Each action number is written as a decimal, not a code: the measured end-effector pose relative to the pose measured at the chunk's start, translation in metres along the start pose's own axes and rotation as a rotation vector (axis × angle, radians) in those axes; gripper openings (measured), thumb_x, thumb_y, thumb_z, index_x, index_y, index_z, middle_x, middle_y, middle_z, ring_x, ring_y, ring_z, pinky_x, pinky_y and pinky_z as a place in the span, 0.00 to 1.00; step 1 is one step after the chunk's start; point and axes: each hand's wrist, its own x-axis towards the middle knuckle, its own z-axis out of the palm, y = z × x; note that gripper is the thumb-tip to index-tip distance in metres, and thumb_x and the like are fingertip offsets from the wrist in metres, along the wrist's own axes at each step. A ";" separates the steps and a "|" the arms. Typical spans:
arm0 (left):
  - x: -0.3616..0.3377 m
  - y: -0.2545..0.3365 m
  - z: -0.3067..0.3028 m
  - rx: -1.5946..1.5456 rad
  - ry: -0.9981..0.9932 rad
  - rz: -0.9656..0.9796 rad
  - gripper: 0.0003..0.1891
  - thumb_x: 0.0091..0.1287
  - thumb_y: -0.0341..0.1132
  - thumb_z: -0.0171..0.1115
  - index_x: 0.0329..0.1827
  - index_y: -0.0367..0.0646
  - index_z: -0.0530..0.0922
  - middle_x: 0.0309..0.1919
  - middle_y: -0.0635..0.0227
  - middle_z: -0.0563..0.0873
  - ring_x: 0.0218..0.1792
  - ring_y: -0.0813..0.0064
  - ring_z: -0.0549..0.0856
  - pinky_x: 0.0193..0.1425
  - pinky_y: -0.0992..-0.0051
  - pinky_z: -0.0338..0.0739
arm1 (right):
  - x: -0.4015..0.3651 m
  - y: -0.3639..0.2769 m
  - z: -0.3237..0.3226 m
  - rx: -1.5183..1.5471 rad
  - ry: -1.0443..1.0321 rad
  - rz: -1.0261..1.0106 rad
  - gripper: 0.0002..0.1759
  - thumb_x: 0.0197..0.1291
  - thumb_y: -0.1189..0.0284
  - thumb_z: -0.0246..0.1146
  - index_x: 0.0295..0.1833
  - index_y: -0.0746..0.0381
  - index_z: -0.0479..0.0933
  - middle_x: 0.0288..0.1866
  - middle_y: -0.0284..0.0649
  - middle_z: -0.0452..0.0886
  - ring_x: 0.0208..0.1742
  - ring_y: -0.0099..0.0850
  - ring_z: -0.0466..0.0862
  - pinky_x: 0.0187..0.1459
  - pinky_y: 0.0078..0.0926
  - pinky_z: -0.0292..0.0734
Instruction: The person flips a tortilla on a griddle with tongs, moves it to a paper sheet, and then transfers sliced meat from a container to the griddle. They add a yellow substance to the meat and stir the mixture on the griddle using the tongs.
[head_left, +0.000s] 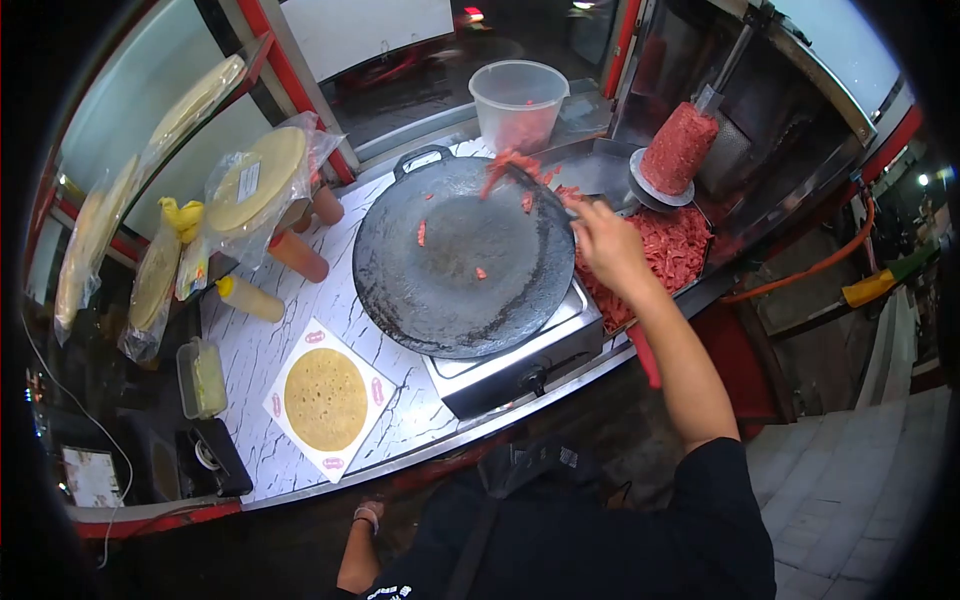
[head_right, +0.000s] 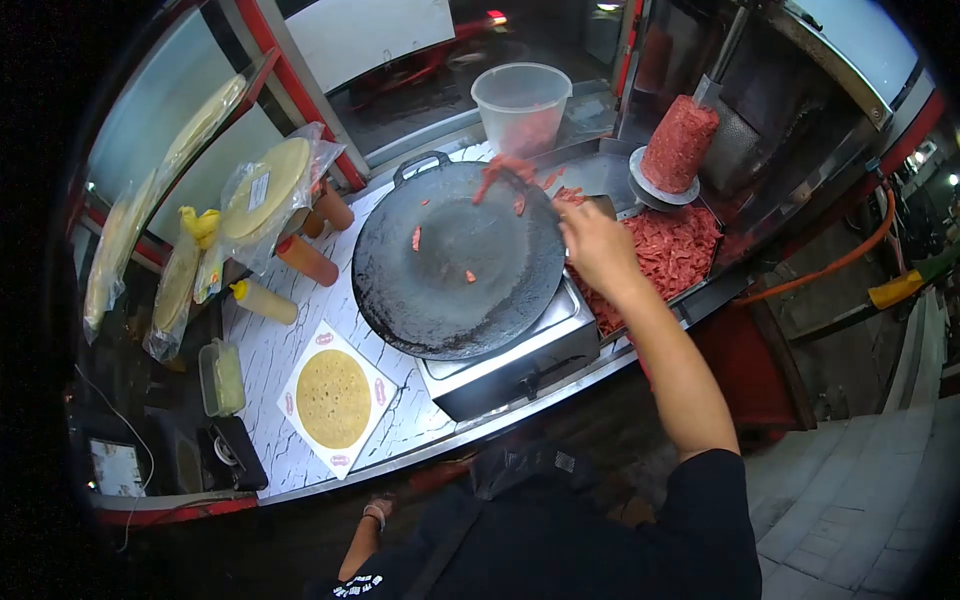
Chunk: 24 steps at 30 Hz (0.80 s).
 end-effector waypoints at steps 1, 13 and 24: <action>-0.006 -0.001 0.013 0.061 -0.031 0.031 0.18 0.73 0.36 0.51 0.58 0.51 0.86 0.57 0.56 0.90 0.57 0.54 0.90 0.61 0.55 0.85 | 0.003 0.007 -0.004 -0.021 0.008 0.007 0.18 0.74 0.66 0.61 0.67 0.50 0.78 0.46 0.48 0.82 0.45 0.55 0.86 0.43 0.53 0.81; -0.024 -0.057 0.043 0.119 -0.126 0.017 0.21 0.77 0.41 0.47 0.66 0.53 0.83 0.62 0.57 0.88 0.63 0.56 0.87 0.68 0.56 0.81 | 0.005 -0.132 0.032 -0.012 -0.115 -0.003 0.22 0.76 0.64 0.58 0.71 0.55 0.75 0.54 0.53 0.82 0.45 0.58 0.86 0.47 0.57 0.82; -0.008 -0.066 0.032 -0.681 -0.042 -0.301 0.21 0.76 0.43 0.47 0.64 0.50 0.83 0.67 0.62 0.85 0.67 0.54 0.83 0.73 0.55 0.75 | -0.009 -0.130 0.024 -0.183 0.014 0.132 0.22 0.75 0.65 0.57 0.70 0.57 0.73 0.50 0.56 0.82 0.40 0.59 0.88 0.40 0.59 0.84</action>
